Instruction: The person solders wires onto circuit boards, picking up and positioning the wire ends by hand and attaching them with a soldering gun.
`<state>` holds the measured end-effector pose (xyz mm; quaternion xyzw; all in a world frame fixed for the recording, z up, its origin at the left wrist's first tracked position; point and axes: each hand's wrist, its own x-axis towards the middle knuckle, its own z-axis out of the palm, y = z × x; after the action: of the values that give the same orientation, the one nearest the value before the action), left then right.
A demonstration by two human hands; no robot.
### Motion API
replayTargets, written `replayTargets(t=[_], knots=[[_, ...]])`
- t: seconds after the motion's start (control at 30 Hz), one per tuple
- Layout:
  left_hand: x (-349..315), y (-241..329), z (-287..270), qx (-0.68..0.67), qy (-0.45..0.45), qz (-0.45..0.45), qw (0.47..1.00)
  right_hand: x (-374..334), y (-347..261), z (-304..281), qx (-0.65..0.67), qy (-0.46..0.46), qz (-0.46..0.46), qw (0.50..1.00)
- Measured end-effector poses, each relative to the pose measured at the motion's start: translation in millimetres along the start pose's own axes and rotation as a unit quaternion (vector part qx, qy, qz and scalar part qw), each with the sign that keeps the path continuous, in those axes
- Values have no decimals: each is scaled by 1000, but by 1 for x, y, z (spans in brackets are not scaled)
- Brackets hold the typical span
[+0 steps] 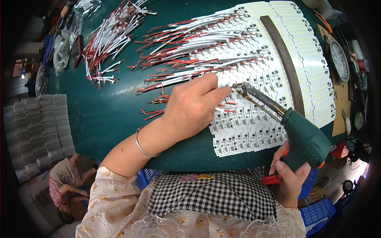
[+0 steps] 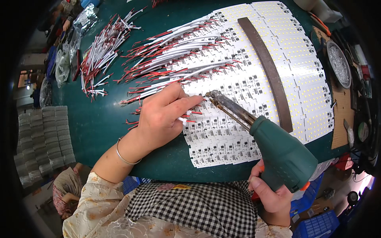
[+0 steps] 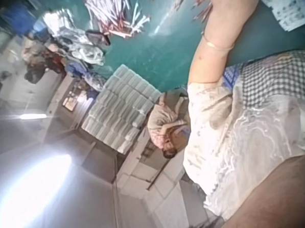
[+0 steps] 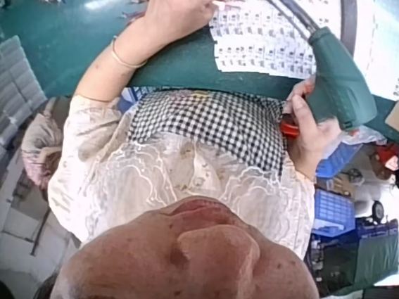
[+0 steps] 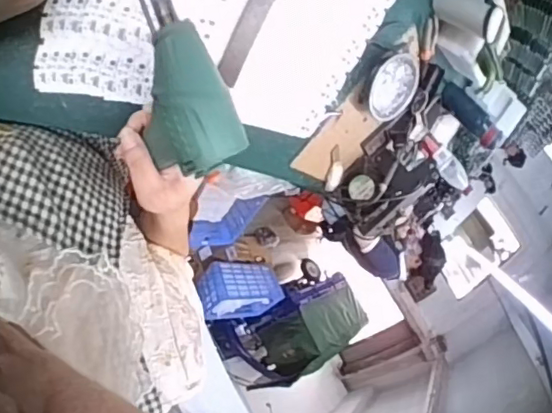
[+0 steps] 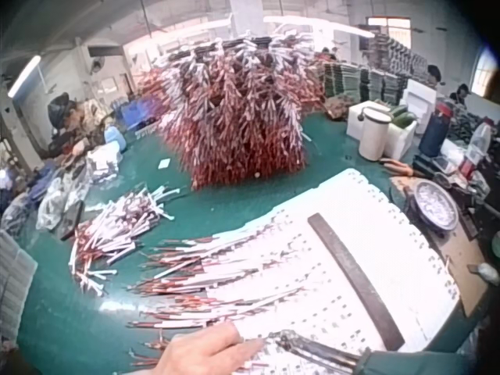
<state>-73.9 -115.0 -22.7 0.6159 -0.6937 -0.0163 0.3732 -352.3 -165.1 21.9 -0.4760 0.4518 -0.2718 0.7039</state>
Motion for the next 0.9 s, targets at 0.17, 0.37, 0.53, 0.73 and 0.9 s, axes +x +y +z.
replayTargets(t=[0.17, 0.37, 0.53, 0.73, 0.9], knots=[[1, 0, 0, 2, -5, 6, 1000, -3, -2, 0, -36, -8, 11, 999], [1, 0, 0, 8, -6, 6, 1000, -3, -3, 5, -49, 17, -23, 998], [0, 1, 0, 10, -11, 9, 1000, 2, -4, 5, -13, 64, -96, 993], [1, 0, 0, 13, -9, -3, 1000, -2, -3, 1, -32, 48, -101, 993], [0, -6, -1, -57, -49, -20, 997, -12, -4, 1, -26, 76, -74, 994]])
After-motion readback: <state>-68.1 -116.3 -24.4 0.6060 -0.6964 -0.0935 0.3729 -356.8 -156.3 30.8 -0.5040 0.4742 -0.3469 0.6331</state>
